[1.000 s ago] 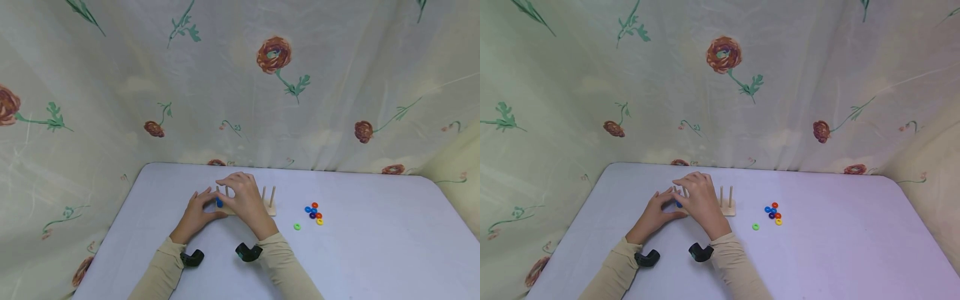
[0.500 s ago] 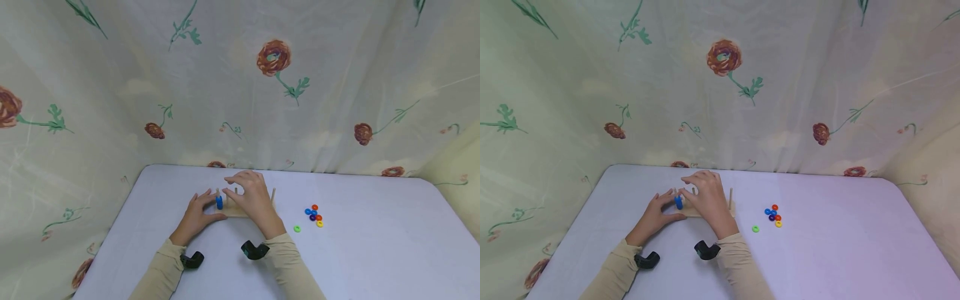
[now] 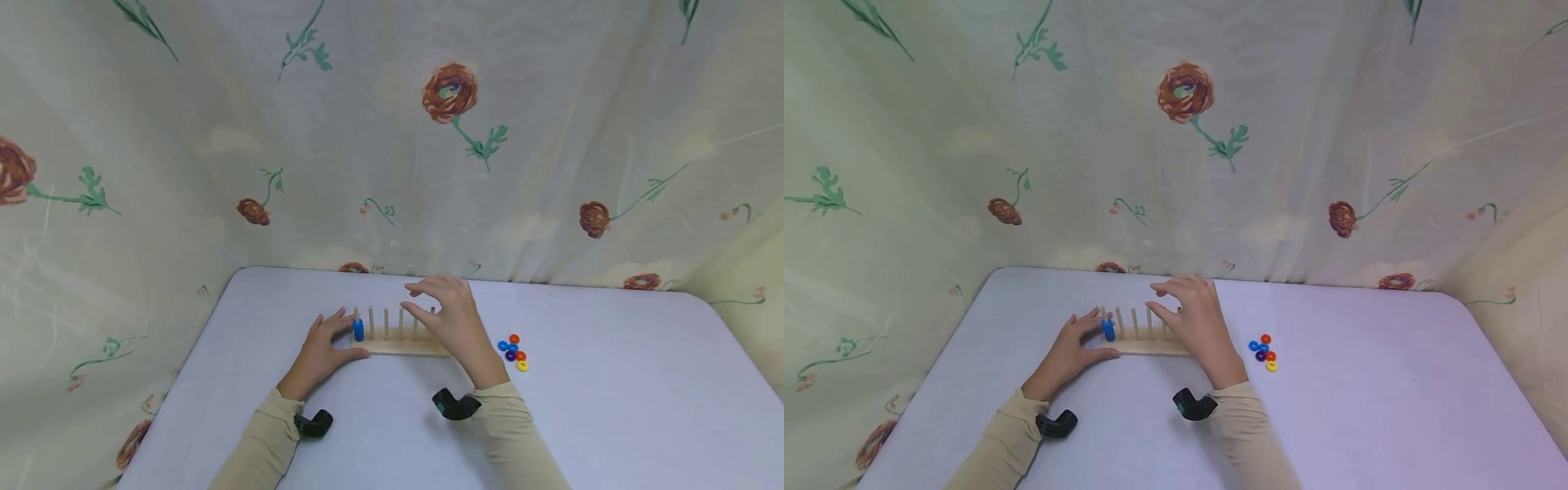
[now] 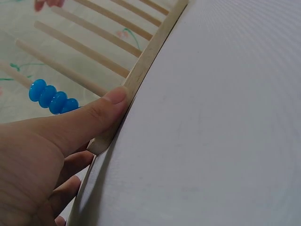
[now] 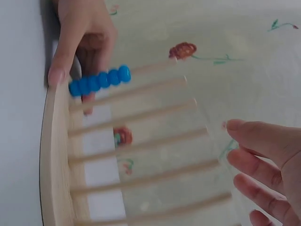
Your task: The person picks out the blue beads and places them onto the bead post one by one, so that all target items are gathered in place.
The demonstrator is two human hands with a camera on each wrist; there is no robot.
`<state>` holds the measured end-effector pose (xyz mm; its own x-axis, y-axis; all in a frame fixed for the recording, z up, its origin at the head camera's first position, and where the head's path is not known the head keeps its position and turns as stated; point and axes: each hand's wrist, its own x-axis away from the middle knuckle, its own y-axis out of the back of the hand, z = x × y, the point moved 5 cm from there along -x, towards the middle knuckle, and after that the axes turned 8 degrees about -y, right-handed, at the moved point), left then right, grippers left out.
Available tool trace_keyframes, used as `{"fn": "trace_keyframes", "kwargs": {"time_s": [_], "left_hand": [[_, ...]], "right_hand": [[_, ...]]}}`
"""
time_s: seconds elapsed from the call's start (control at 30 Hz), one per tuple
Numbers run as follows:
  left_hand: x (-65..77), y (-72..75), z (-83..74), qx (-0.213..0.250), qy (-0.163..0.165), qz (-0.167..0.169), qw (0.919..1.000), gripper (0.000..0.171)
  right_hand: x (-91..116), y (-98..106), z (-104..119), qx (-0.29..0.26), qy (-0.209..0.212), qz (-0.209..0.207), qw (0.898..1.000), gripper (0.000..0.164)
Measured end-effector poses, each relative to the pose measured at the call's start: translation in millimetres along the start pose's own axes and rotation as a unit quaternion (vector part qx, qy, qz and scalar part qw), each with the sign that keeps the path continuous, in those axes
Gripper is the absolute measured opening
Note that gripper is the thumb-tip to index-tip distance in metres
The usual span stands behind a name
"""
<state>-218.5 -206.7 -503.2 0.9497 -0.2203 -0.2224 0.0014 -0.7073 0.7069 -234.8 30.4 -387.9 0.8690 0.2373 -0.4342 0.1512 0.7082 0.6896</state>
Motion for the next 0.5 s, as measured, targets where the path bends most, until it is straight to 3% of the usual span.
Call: {"fn": "trace_keyframes", "kwargs": {"time_s": [0.23,0.5], "left_hand": [[0.9,-0.7,-0.9,0.003,0.003,-0.002,1.0,0.074],[1.1,-0.8,-1.9,0.004,0.015,-0.004,0.9999,0.072]], "right_hand": [[10,30,-21,-0.027,0.022,-0.041,0.999,0.025],[21,56,-50,0.016,0.0,-0.039,0.999,0.024]]}}
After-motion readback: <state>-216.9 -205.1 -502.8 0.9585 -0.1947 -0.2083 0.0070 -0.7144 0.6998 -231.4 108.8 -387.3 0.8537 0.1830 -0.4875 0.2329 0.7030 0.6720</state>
